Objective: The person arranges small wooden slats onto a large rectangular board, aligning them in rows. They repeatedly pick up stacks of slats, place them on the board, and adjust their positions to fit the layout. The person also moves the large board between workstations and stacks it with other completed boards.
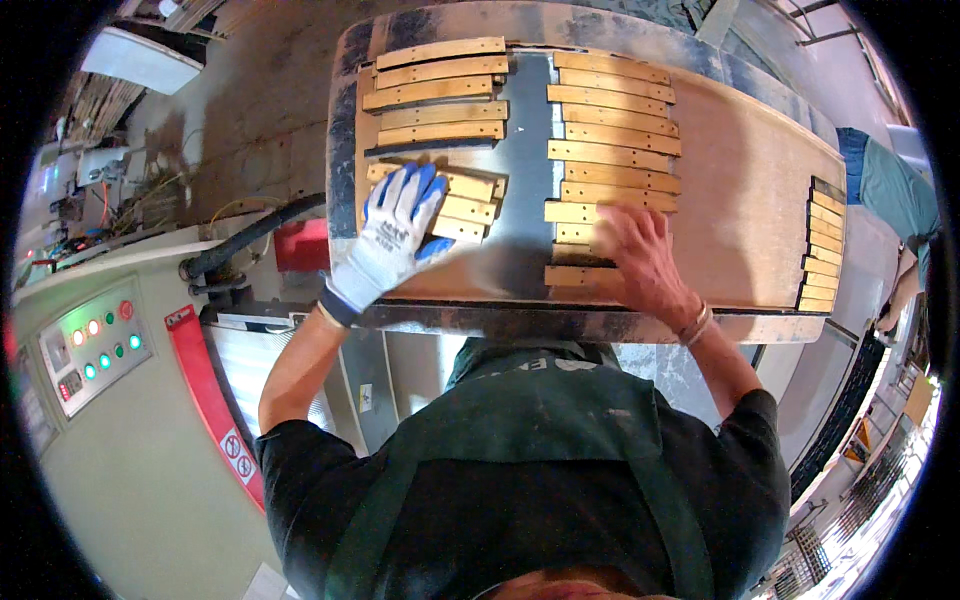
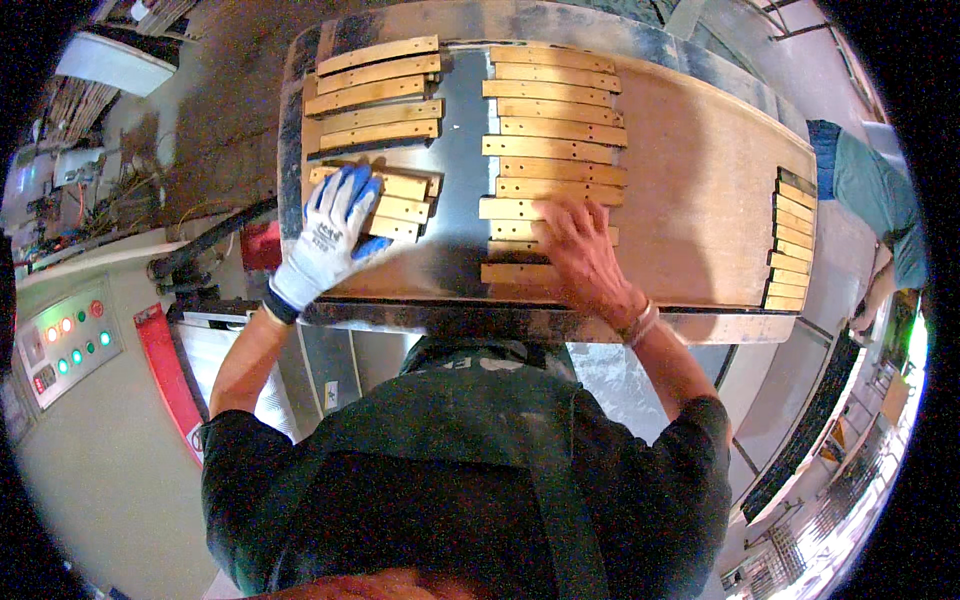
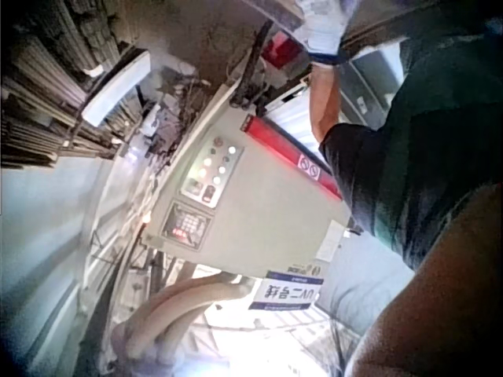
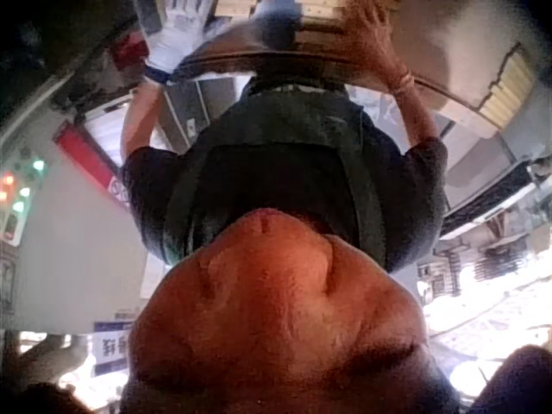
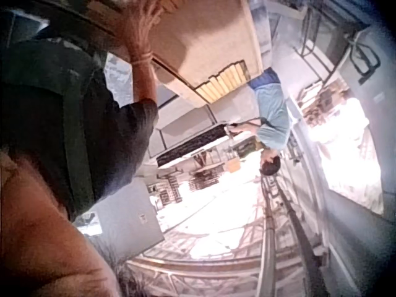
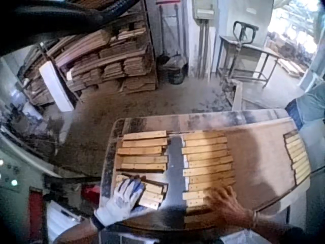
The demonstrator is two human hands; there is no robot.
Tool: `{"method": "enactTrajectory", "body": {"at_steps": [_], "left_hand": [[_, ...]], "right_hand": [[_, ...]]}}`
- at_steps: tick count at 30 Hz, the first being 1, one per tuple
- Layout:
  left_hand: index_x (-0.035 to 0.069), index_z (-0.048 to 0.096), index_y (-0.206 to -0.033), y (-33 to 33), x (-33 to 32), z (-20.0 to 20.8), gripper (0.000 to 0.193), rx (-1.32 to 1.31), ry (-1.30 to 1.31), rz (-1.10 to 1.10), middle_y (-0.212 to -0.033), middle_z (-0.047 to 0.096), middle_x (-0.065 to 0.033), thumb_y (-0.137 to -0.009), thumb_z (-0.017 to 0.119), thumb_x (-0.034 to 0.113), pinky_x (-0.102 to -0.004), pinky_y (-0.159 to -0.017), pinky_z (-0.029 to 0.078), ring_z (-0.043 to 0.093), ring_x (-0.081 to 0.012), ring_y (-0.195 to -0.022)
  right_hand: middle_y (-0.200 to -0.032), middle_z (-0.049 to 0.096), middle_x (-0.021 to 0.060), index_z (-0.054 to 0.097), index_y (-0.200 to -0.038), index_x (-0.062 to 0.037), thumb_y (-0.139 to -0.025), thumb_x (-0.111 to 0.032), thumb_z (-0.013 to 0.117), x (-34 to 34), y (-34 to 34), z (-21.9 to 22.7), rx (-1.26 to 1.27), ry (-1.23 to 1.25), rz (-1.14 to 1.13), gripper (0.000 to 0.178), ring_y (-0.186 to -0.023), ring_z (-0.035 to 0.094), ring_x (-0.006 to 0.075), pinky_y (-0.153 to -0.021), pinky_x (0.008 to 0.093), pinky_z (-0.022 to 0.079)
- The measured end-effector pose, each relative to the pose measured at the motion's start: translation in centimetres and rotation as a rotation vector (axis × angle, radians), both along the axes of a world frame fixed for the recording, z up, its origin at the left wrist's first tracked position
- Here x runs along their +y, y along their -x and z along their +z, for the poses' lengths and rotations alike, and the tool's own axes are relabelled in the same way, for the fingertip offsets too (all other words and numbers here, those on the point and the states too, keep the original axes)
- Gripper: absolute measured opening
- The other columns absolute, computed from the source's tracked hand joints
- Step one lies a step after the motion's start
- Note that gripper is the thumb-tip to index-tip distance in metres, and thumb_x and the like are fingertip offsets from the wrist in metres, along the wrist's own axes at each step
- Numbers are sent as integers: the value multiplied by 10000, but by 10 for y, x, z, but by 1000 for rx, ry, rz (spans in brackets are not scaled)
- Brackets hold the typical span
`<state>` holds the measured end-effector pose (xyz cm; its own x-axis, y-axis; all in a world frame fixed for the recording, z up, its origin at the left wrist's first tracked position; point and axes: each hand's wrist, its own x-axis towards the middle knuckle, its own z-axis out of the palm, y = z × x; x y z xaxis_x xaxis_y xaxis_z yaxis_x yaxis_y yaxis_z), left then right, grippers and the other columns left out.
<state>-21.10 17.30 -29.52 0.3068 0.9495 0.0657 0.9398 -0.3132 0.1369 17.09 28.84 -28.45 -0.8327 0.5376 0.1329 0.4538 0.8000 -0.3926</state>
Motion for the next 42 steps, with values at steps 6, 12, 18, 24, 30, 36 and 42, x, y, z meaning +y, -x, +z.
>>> {"method": "enactTrajectory", "body": {"at_steps": [6, 12, 18, 24, 30, 36, 42], "left_hand": [[49, 416, -1536, -5, 18, 16, 931, 67, 45, 9, -1449, 443, -228, -833, 729, 574, -569, -1134, 318, 419, -419, -1356], [82, 462, -1511, -14, -18, -3, 945, -18, -49, 13, -1359, 474, -212, -777, 774, 589, -594, -1150, 311, 441, -417, -1317], [76, 459, -1497, -8, -4, -4, 908, -35, -1, 53, -1417, 467, -207, -790, 777, 549, -538, -1086, 370, 460, -404, -1314], [91, 477, -1493, -17, -24, 23, 940, -81, 34, 5, -1379, 494, -183, -725, 839, 495, -528, -1076, 382, 473, -380, -1297], [143, 419, -1559, -21, -64, 19, 1082, -41, 221, -70, -1421, 480, -158, -607, 883, 360, -536, -1126, 361, 453, -382, -1336], [133, 456, -1543, -10, -43, 8, 973, -104, 84, -38, -1597, 388, -151, -710, 806, 494, -565, -1201, 269, 360, -409, -1447], [156, 360, -1602, -3, -33, -4, 1004, -132, 157, -91, -1665, 297, -154, -793, 732, 618, -587, -1265, 134, 224, -423, -1545]], "right_hand": [[-1245, 620, 143, 630, -1255, -56, -904, -237, 737, 65, 139, -7, 239, -107, 69, 410, -1173, 557, 336, -1000, 450, 461], [-991, 644, 119, 672, -982, -39, -793, -99, 665, 65, 208, -36, 22, -323, 224, 199, -1029, 627, 295, -909, 415, 510], [-944, 597, 60, 689, -1047, -70, -792, -111, 675, 59, 189, -33, 107, -337, 337, 258, -987, 597, 233, -868, 366, 473], [-938, 595, 66, 700, -1036, -61, -790, -67, 673, 63, 185, -32, 54, -305, 307, 248, -939, 612, 245, -850, 362, 478], [-907, 601, 102, 649, -977, -32, -761, -32, 664, 63, 186, -41, 143, -237, 104, 216, -934, 643, 297, -840, 404, 517], [-1159, 661, 125, 639, -1239, -55, -839, -154, 735, 95, 185, -15, 275, -335, 50, 423, -1046, 629, 333, -908, 393, 525], [-1626, 273, 285, 284, -1568, 43, -762, -549, 785, 150, 255, 6, -100, -147, 173, 1118, -1518, 213, 474, -1218, 613, 225]]}}
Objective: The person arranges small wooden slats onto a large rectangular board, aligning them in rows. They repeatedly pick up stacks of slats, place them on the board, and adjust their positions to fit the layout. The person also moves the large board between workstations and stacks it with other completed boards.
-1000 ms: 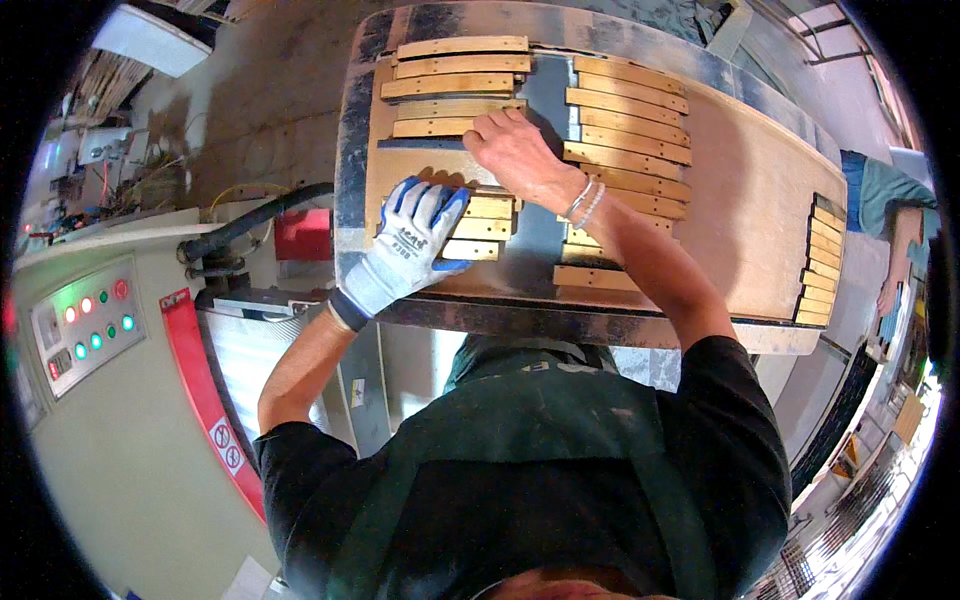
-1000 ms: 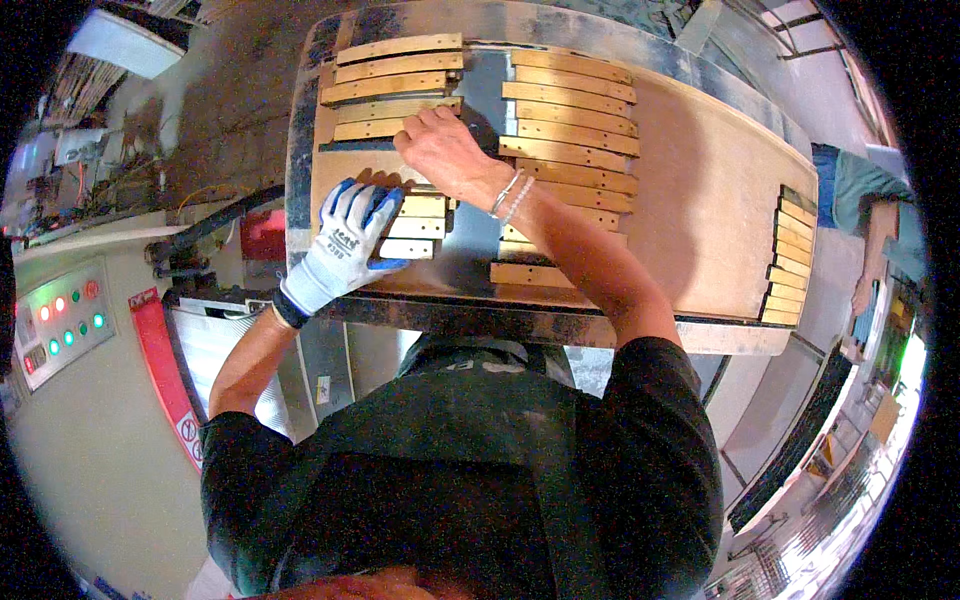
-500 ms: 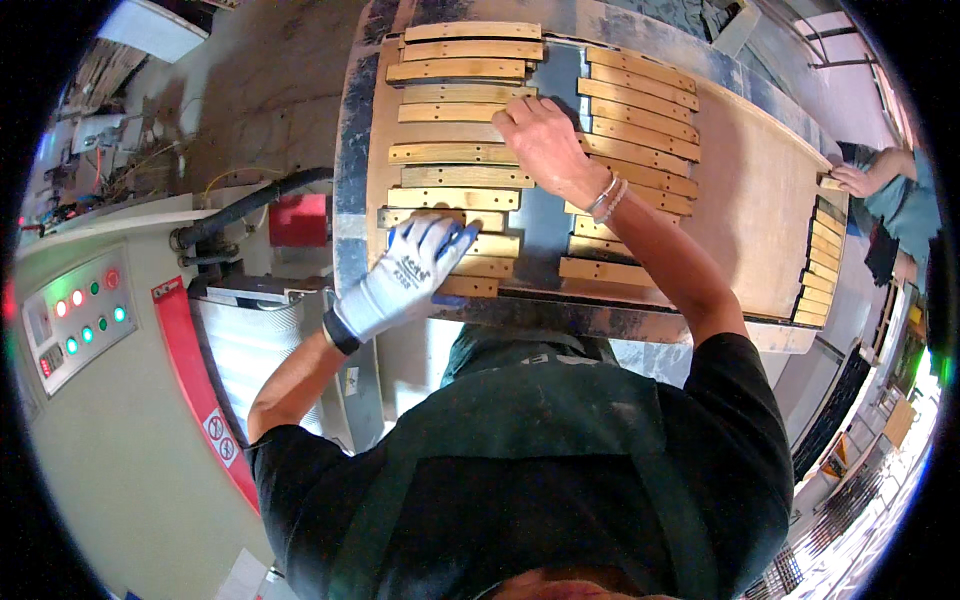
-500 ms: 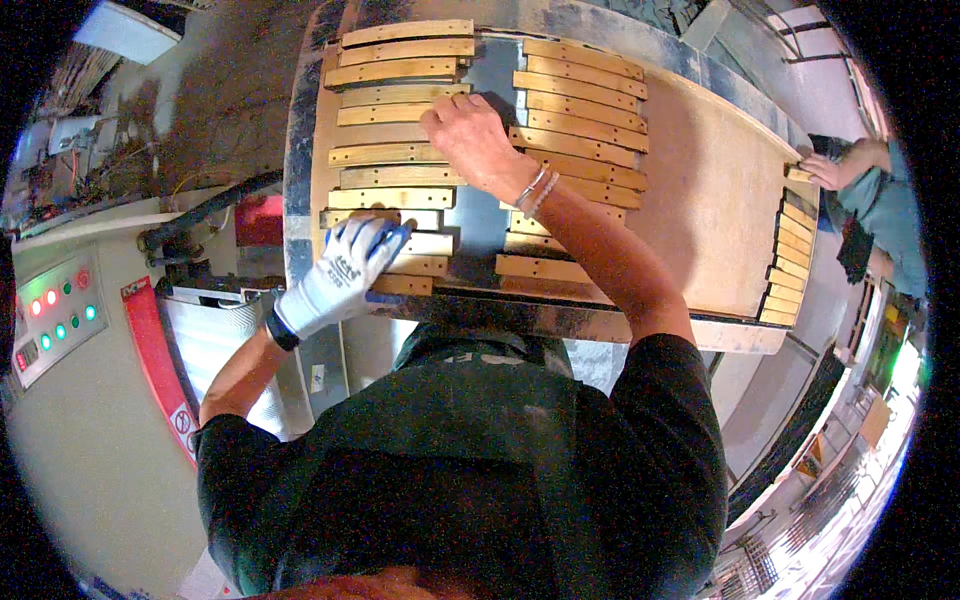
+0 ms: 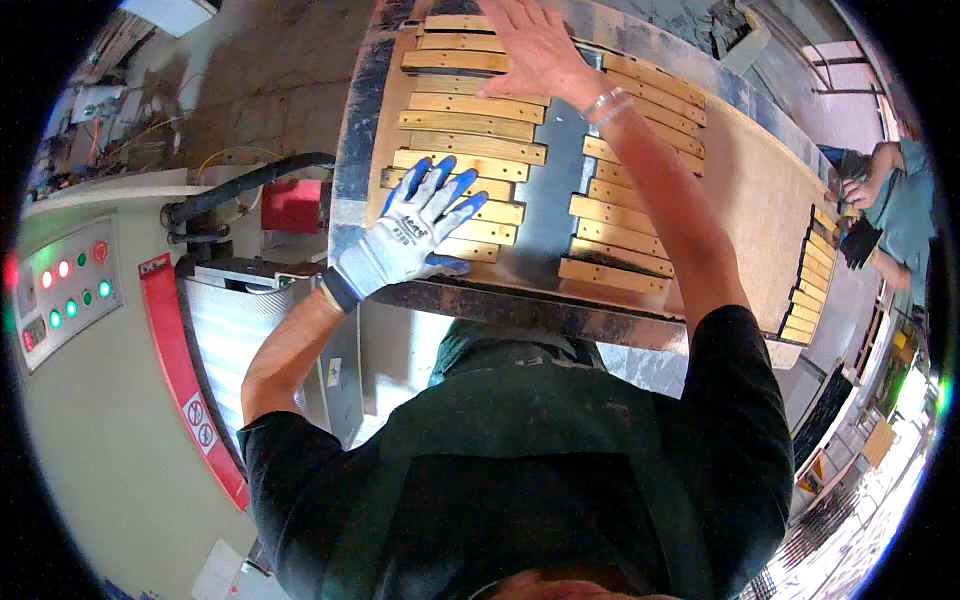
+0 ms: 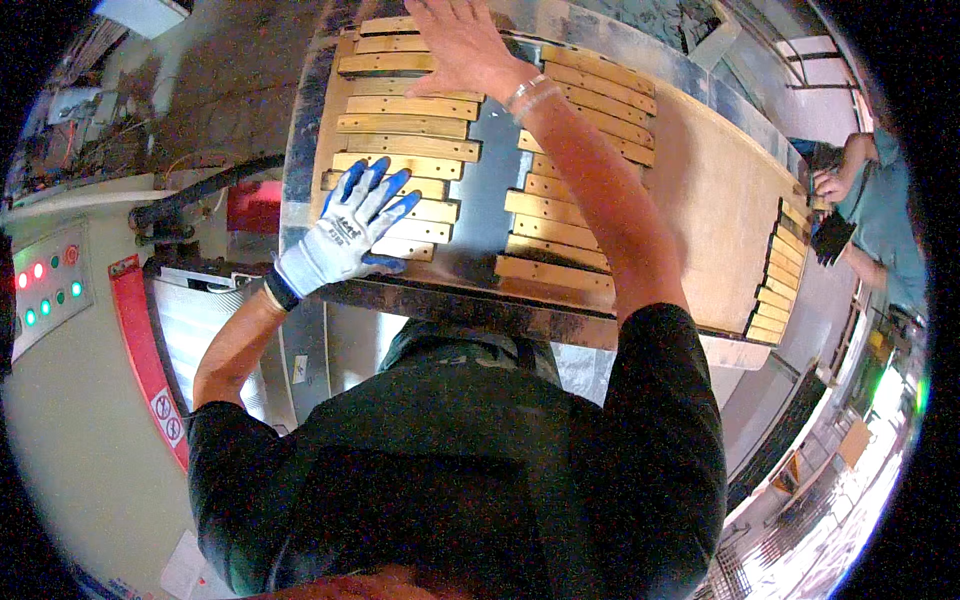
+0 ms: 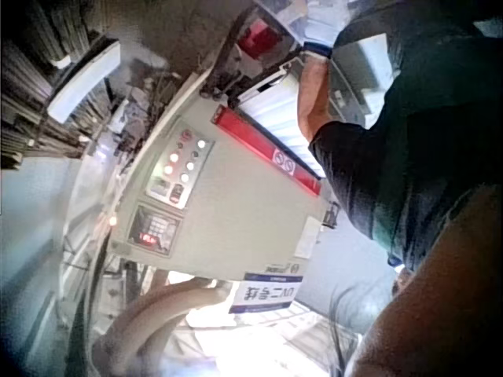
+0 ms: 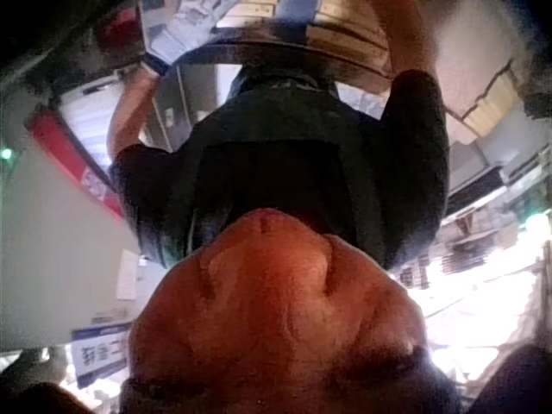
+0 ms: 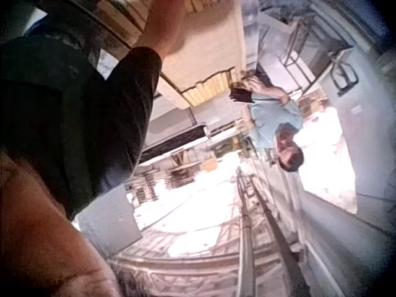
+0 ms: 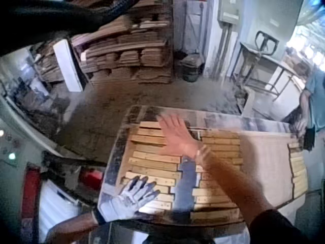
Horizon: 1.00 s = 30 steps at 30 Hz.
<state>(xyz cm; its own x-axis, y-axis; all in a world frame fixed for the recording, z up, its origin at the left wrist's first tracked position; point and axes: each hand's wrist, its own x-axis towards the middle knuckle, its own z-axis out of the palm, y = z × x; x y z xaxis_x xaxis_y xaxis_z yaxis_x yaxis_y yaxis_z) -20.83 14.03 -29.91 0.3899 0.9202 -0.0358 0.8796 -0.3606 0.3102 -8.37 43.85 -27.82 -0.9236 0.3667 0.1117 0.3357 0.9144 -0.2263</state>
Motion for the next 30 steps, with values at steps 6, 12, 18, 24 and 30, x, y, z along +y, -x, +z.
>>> {"method": "enactTrajectory", "body": {"at_steps": [6, 12, 18, 24, 30], "left_hand": [[151, 392, -1587, 3, 3, 3, 936, -12, 12, -8, -1671, 293, -157, -828, 707, 601, -581, -1265, 134, 233, -419, -1545], [155, 396, -1590, 0, 4, 5, 961, -11, 1, 8, -1664, 311, -149, -802, 729, 593, -574, -1269, 131, 220, -408, -1553], [165, 397, -1587, -4, 8, 7, 980, 20, 7, -1, -1652, 327, -138, -780, 754, 592, -573, -1260, 165, 235, -402, -1540], [129, 393, -1573, -32, 14, 27, 942, -75, -16, 88, -1632, 343, -166, -799, 803, 478, -578, -1252, 175, 259, -416, -1530], [97, 467, -1500, -179, 59, 21, 769, -273, -20, -248, -1594, 374, -206, -885, 724, 480, -619, -1238, 176, 272, -435, -1517]], "right_hand": [[-1331, 586, 318, 446, -1441, 91, -685, -495, 813, 28, 51, -29, -123, -62, 73, 1025, -1290, 537, 461, -1117, 504, 410], [-1098, 695, 292, 655, -1197, 56, -681, -467, 816, 39, 54, -5, -173, -29, 156, 753, -1124, 654, 402, -959, 460, 518], [-1152, 693, 273, 749, -1060, 13, -760, -507, 789, 21, -64, -1, 688, -339, 211, 602, -1131, 642, 424, -986, 471, 500], [-1226, 644, 190, 547, -1378, -7, -676, -290, 898, -20, -251, 77, 140, 235, -564, 834, -1153, 613, 353, -1008, 429, 502], [-1277, 596, 205, 527, -1387, 36, -632, -246, 914, -52, -373, 37, -26, 174, -786, 894, -1200, 600, 320, -1045, 408, 493]]}}
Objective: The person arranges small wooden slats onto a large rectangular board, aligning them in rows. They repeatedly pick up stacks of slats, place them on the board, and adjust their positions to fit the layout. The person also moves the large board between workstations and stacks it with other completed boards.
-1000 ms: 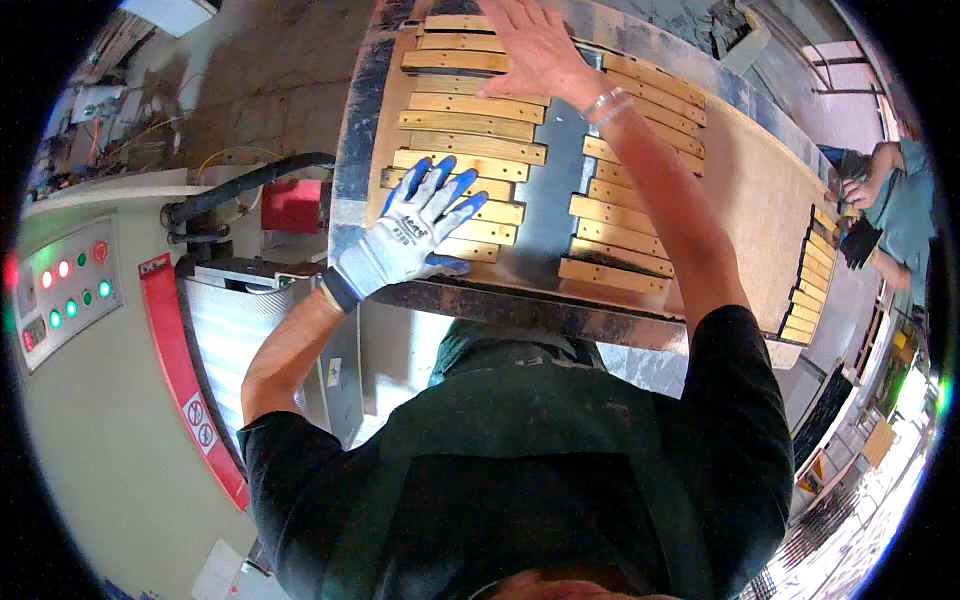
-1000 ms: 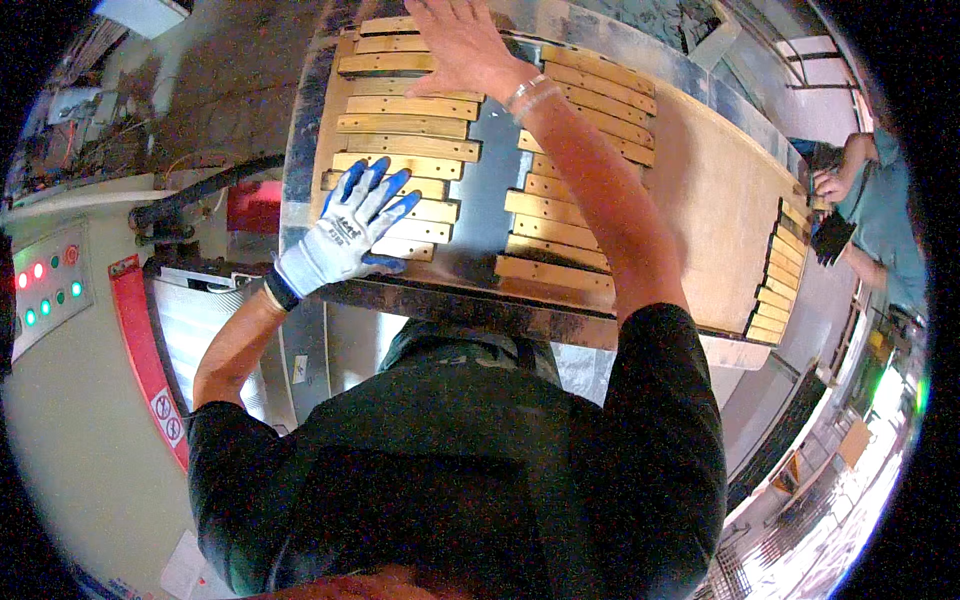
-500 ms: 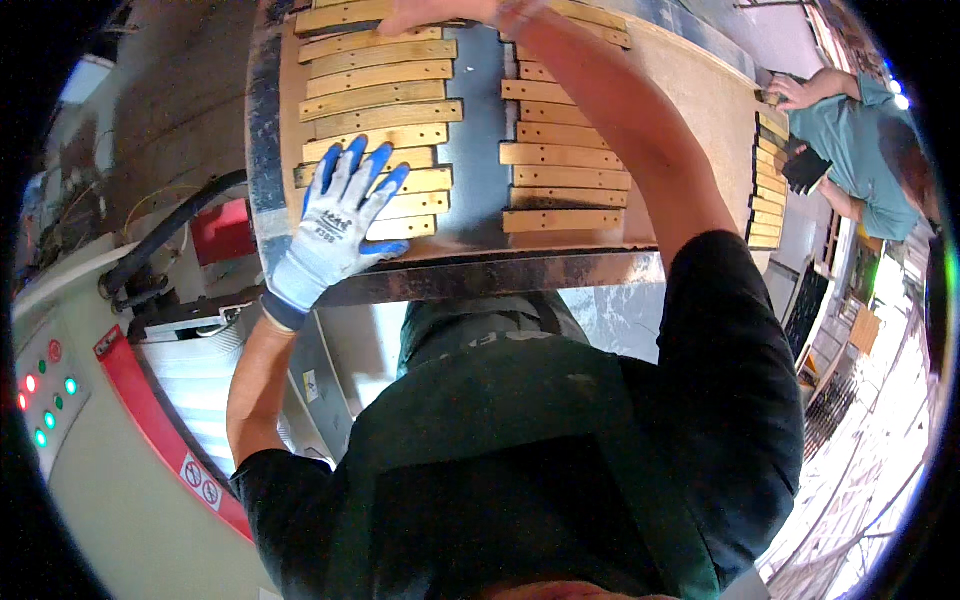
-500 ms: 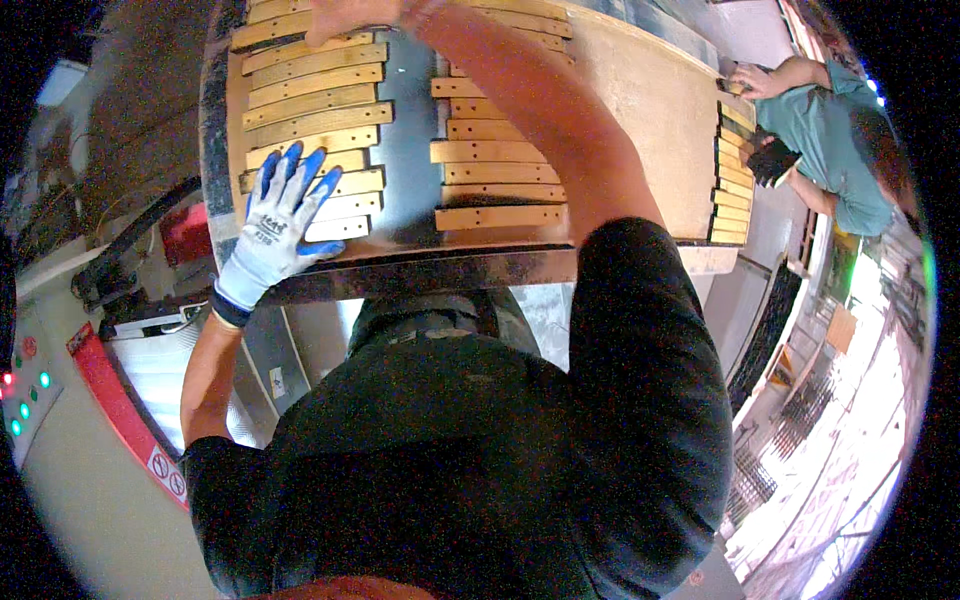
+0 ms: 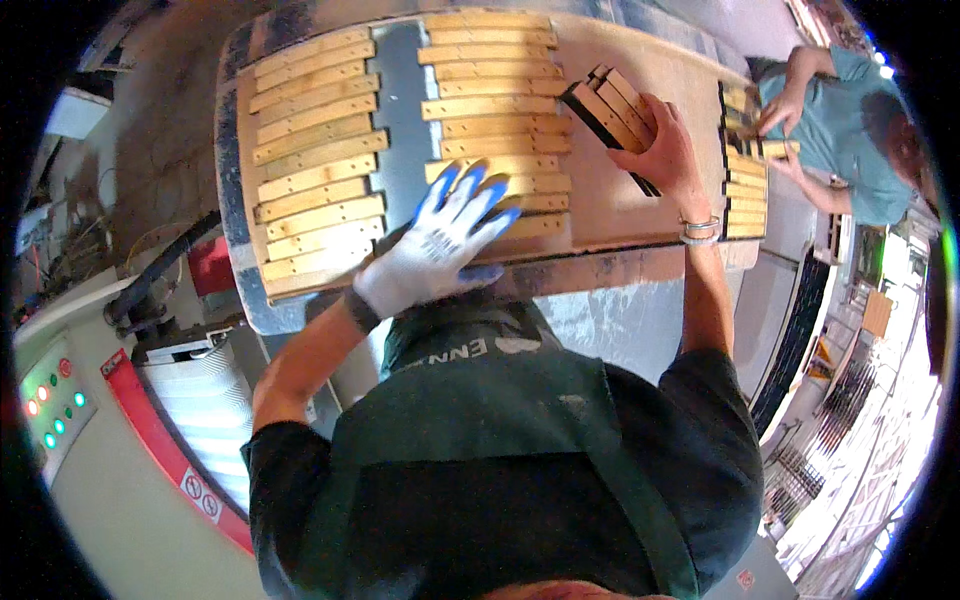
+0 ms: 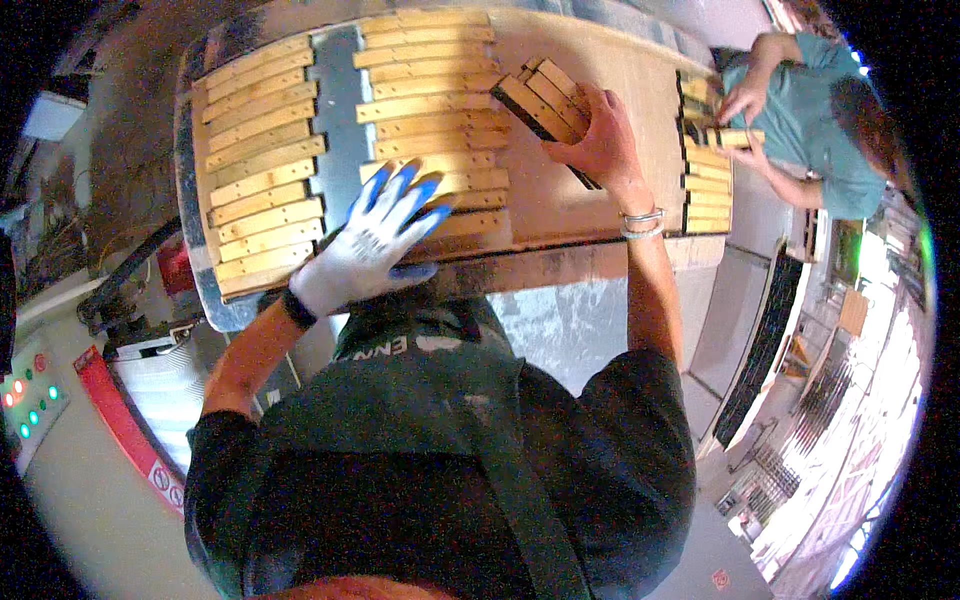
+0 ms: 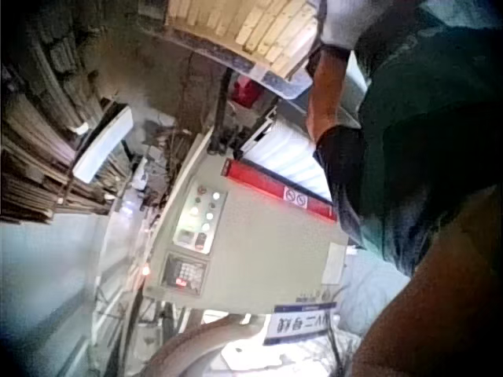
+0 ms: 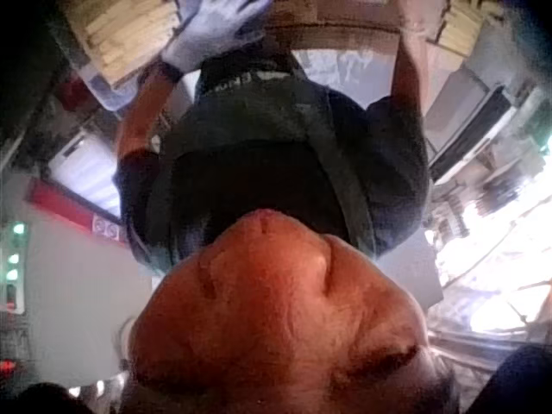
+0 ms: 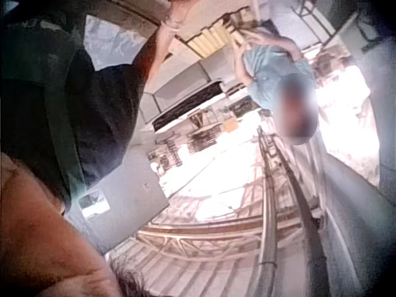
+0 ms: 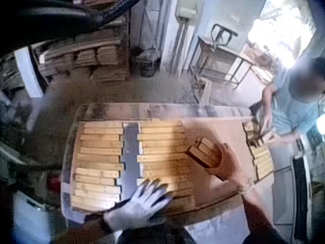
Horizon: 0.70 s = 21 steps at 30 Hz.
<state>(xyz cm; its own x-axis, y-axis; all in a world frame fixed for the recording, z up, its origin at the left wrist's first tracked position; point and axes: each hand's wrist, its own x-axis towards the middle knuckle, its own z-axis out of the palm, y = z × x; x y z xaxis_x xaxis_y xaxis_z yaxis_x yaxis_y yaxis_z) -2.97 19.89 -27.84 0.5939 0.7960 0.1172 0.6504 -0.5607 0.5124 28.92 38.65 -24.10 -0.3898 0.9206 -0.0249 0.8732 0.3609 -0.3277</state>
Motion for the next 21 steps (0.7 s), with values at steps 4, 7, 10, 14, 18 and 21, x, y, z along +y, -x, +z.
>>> {"method": "enactTrajectory", "body": {"at_steps": [4, 7, 10, 14, 18, 21], "left_hand": [[148, 440, -1538, -36, 21, -26, 734, 99, -67, 56, -1604, 377, -177, -923, 679, 467, -609, -1247, 152, 281, -428, -1514], [175, 421, -1557, -39, 28, -10, 788, 177, -35, 74, -1601, 383, -159, -885, 730, 450, -607, -1241, 177, 309, -417, -1499], [161, 438, -1546, -45, 26, -2, 842, 173, -9, 118, -1597, 392, -152, -824, 803, 395, -599, -1243, 189, 311, -409, -1501], [168, 444, -1548, -50, 27, -1, 877, 205, -28, 125, -1613, 384, -141, -791, 823, 394, -598, -1248, 190, 302, -404, -1511], [169, 437, -1558, -53, 29, 1, 876, 232, -2, 118, -1631, 359, -142, -800, 809, 400, -602, -1253, 161, 267, -413, -1526], [176, 428, -1566, -55, 28, 1, 854, 252, 19, 121, -1653, 324, -144, -828, 778, 425, -600, -1260, 128, 239, -419, -1536]], "right_hand": [[-1268, 580, 199, 513, -1397, 27, -625, -239, 908, -16, -33, -6, 140, 41, 19, 906, -1190, 584, 346, -1053, 427, 485], [-1266, 571, 189, 504, -1404, 13, -617, -227, 896, -6, -56, -20, 135, -25, 78, 912, -1213, 553, 369, -1063, 436, 469], [-1291, 554, 192, 505, -1401, -8, -609, -213, 865, 15, -54, -10, 68, -10, 163, 894, -1245, 517, 393, -1080, 458, 440], [-1255, 555, 204, 509, -1385, -19, -592, -215, 846, 64, -44, -18, 110, -124, 419, 884, -1196, 527, 405, -1037, 468, 450], [-1216, 555, 197, 514, -1357, -13, -582, -200, 845, 67, -23, -7, 263, -128, 587, 863, -1159, 529, 394, -1012, 459, 459], [-1213, 557, 189, 519, -1340, -14, -576, -191, 848, 48, -39, -12, 217, -59, 560, 851, -1152, 526, 384, -1013, 446, 458]]}}
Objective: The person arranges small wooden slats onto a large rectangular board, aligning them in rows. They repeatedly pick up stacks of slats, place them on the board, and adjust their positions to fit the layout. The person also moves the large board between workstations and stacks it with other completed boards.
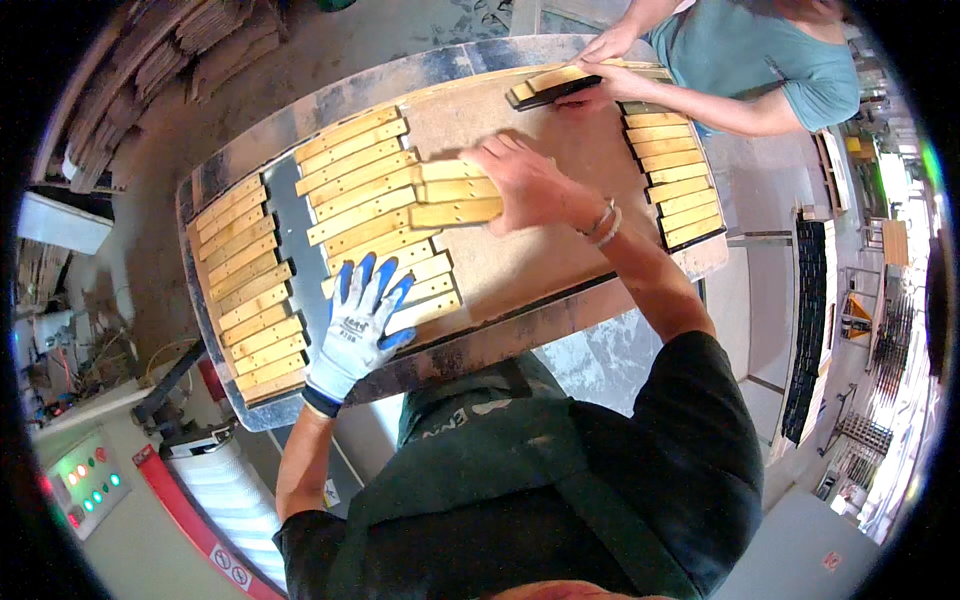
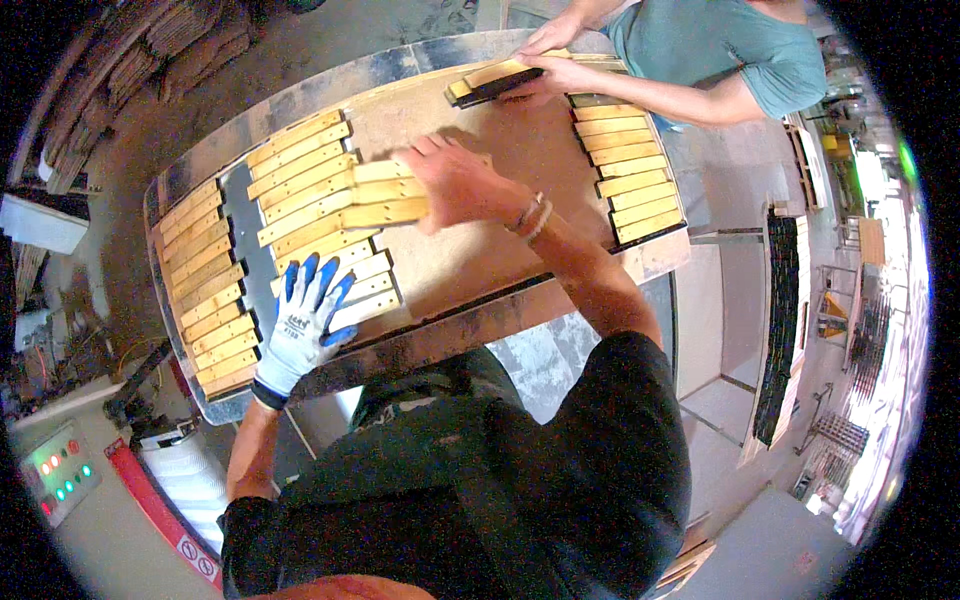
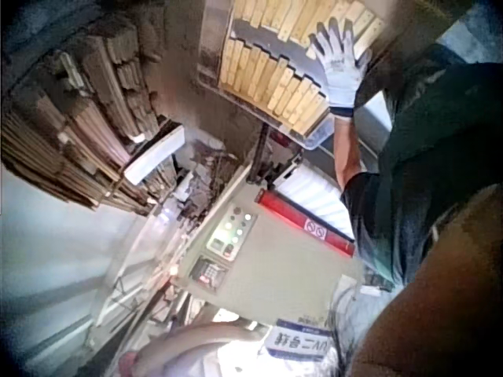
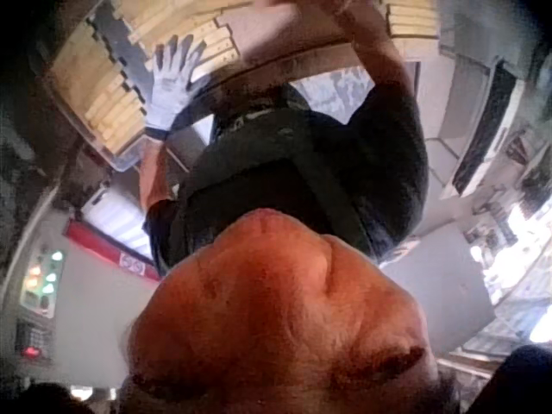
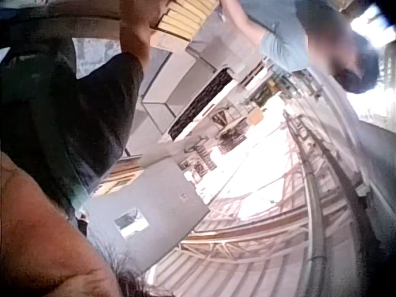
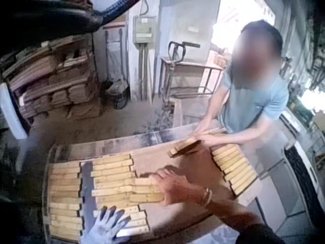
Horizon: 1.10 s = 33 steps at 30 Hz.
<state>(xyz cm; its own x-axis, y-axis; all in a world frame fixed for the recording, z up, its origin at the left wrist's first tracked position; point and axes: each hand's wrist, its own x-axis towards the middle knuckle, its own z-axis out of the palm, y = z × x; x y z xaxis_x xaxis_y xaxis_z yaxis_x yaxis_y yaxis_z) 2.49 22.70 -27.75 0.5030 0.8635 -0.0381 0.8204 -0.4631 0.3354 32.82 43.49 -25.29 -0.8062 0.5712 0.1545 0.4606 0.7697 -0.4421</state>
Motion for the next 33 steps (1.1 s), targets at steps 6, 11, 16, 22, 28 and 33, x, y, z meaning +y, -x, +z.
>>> {"method": "enactTrajectory", "body": {"at_steps": [6, 11, 16, 22, 28, 33], "left_hand": [[170, 432, -1559, -3, 5, 3, 850, -10, 12, -6, -1635, 349, -145, -824, 786, 409, -613, -1252, 147, 258, -414, -1527], [168, 442, -1547, -3, 4, 4, 862, -10, -7, 9, -1613, 376, -146, -798, 812, 383, -614, -1247, 173, 301, -418, -1504], [177, 463, -1542, -1, 4, -2, 831, -1, -5, 14, -1617, 381, -137, -823, 774, 453, -603, -1251, 162, 288, -401, -1516], [166, 456, -1544, 2, 3, 1, 812, -20, -6, 12, -1623, 380, -130, -840, 760, 434, -602, -1245, 187, 301, -406, -1513], [183, 427, -1564, 6, 0, 0, 829, -17, -1, 23, -1632, 372, -113, -856, 738, 483, -594, -1251, 184, 305, -385, -1516], [186, 445, -1550, 7, 0, -6, 847, -57, -10, 36, -1624, 384, -105, -825, 781, 464, -585, -1251, 194, 311, -379, -1509]], "right_hand": [[-1276, 555, 182, 512, -1356, -1, -625, -179, 808, 21, -61, -36, -293, -127, -100, 808, -1196, 538, 393, -1045, 479, 443], [-1307, 518, 168, 498, -1382, 18, -610, -152, 809, 51, -55, -44, -184, -384, -46, 850, -1223, 512, 370, -1035, 469, 449], [-1298, 523, 190, 501, -1375, 13, -587, -111, 851, 55, -36, -37, -217, -97, -102, 871, -1225, 501, 371, -1067, 451, 422], [-1128, 584, 232, 567, -1177, 12, -566, -299, 881, 57, -24, -65, -116, -194, -187, 754, -1085, 554, 416, -926, 499, 489], [-1199, 598, 264, 582, -1200, 71, -630, -477, 872, 62, 38, -66, -89, 365, -733, 842, -1153, 556, 440, -964, 525, 487], [-1244, 553, 273, 500, -1331, 140, -687, -557, 828, 29, 118, -71, -128, -15, -895, 1004, -1183, 507, 424, -985, 591, 434]]}}
